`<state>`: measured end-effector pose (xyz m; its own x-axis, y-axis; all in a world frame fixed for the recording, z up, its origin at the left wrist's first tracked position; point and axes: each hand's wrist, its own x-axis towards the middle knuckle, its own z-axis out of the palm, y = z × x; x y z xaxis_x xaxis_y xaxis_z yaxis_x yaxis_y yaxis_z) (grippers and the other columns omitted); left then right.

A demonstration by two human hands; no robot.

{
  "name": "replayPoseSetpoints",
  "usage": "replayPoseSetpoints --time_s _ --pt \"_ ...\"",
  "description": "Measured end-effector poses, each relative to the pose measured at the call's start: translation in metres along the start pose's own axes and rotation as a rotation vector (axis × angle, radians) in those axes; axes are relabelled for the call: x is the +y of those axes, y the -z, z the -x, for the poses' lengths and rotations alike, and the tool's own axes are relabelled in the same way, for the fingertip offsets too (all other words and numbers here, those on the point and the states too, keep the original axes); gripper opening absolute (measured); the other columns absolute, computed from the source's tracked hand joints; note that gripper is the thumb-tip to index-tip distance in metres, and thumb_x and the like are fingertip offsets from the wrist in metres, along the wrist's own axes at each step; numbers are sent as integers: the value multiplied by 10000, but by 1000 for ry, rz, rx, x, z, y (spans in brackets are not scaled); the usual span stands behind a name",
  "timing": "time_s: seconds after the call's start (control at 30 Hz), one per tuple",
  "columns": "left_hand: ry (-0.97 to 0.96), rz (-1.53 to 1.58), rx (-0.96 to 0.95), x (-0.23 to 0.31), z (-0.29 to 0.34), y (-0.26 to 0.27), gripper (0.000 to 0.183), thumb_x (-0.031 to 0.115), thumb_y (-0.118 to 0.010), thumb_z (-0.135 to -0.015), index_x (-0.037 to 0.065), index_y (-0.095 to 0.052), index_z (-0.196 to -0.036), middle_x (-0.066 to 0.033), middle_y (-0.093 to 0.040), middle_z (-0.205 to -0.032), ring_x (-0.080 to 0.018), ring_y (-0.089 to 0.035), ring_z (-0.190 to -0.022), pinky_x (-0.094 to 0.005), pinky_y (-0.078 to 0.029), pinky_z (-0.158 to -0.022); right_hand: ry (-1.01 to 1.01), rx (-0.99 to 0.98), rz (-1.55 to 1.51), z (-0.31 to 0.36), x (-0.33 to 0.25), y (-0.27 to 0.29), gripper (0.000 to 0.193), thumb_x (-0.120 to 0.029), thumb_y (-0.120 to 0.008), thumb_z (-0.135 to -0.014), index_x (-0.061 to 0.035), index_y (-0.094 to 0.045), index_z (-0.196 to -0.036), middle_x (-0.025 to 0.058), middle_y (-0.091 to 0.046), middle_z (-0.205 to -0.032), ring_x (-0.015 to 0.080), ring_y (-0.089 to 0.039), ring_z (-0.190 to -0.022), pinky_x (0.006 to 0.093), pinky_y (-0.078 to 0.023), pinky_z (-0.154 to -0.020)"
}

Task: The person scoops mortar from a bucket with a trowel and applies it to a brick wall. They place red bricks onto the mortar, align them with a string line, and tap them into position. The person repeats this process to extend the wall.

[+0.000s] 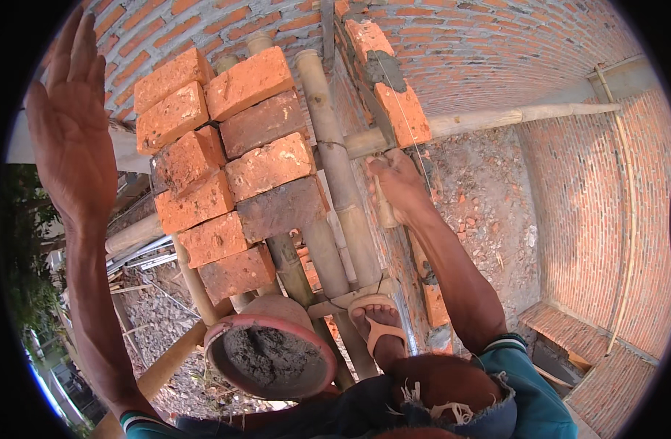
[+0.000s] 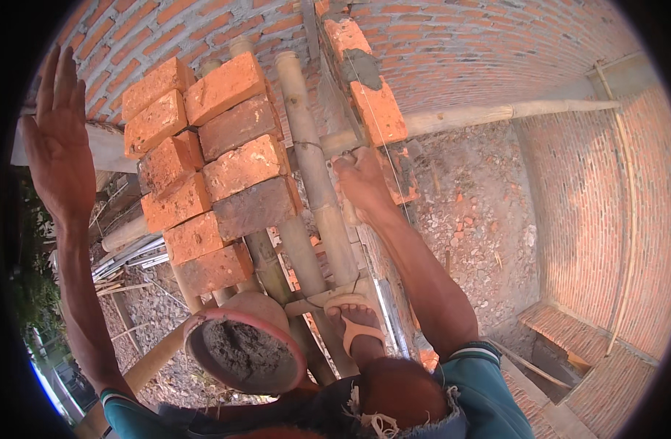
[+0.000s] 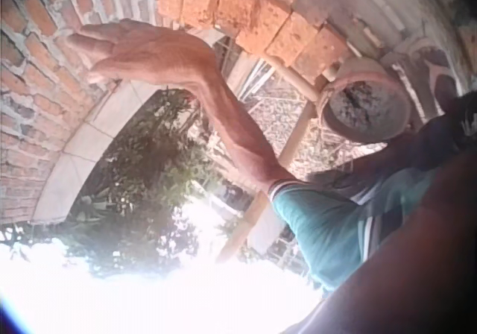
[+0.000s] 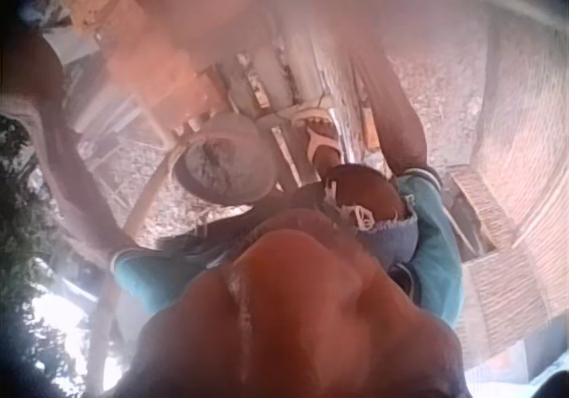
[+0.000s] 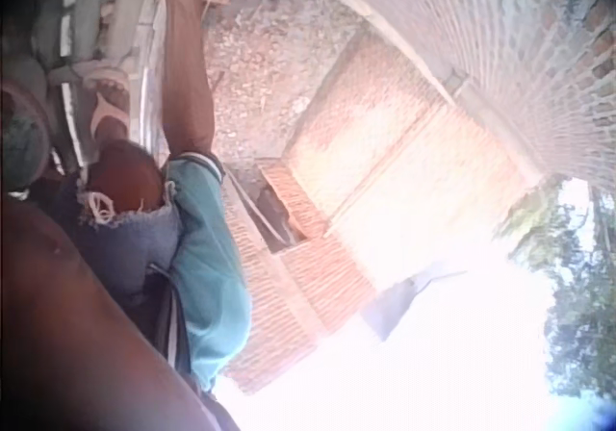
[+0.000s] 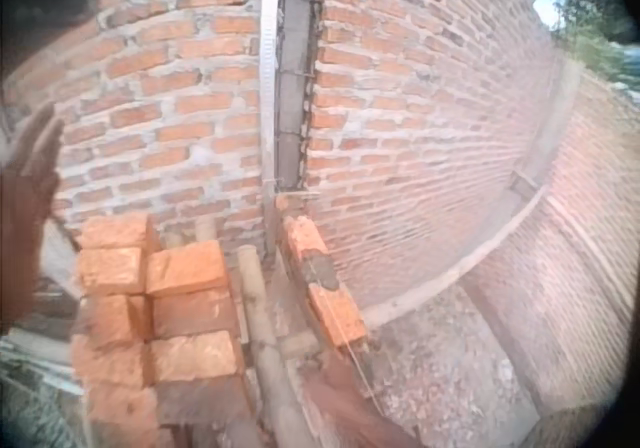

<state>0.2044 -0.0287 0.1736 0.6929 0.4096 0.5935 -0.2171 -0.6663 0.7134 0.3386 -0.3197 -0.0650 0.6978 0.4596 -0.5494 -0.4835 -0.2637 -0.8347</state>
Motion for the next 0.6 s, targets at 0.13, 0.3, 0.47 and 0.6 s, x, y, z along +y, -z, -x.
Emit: replayPoseSetpoints --time_s 0.13,0.3,0.47,0.6 --pt "90 -205 -33 16 60 68 759 601 -135 -1088 95 -273 -1637 -144 -241 -1704 -307 -130 -1600 -497 -66 -1327 87 145 261 -68 4 -17 190 -139 -600 -994 23 -539 -1073 96 -596 -816 151 -592 -627 325 -492 -494" --pt "297 -387 -23 38 133 115 833 683 -95 -1045 135 -268 -1647 -125 -211 -1718 -296 -85 -1609 -516 -14 -1316 29 184 -81 -58 14 -19 128 -123 -595 -1005 -6 -544 -996 69 -567 -774 142 -558 -561 321 -482 -448" --pt "403 -436 -58 66 183 139 867 716 -139 -1032 123 -248 -1655 -143 -218 -1717 -327 -144 -1599 -530 -77 -1301 67 109 -137 -16 30 -17 140 -125 -594 -1008 -1 -532 -1032 62 -573 -821 135 -569 -604 321 -490 -467" --pt "463 -466 -51 78 209 147 859 707 -155 -1036 119 -246 -1655 -150 -222 -1714 -333 -158 -1594 -528 -92 -1296 132 107 130 -33 29 -14 158 -123 -598 -1004 12 -544 -1068 67 -573 -826 143 -569 -605 326 -494 -477"
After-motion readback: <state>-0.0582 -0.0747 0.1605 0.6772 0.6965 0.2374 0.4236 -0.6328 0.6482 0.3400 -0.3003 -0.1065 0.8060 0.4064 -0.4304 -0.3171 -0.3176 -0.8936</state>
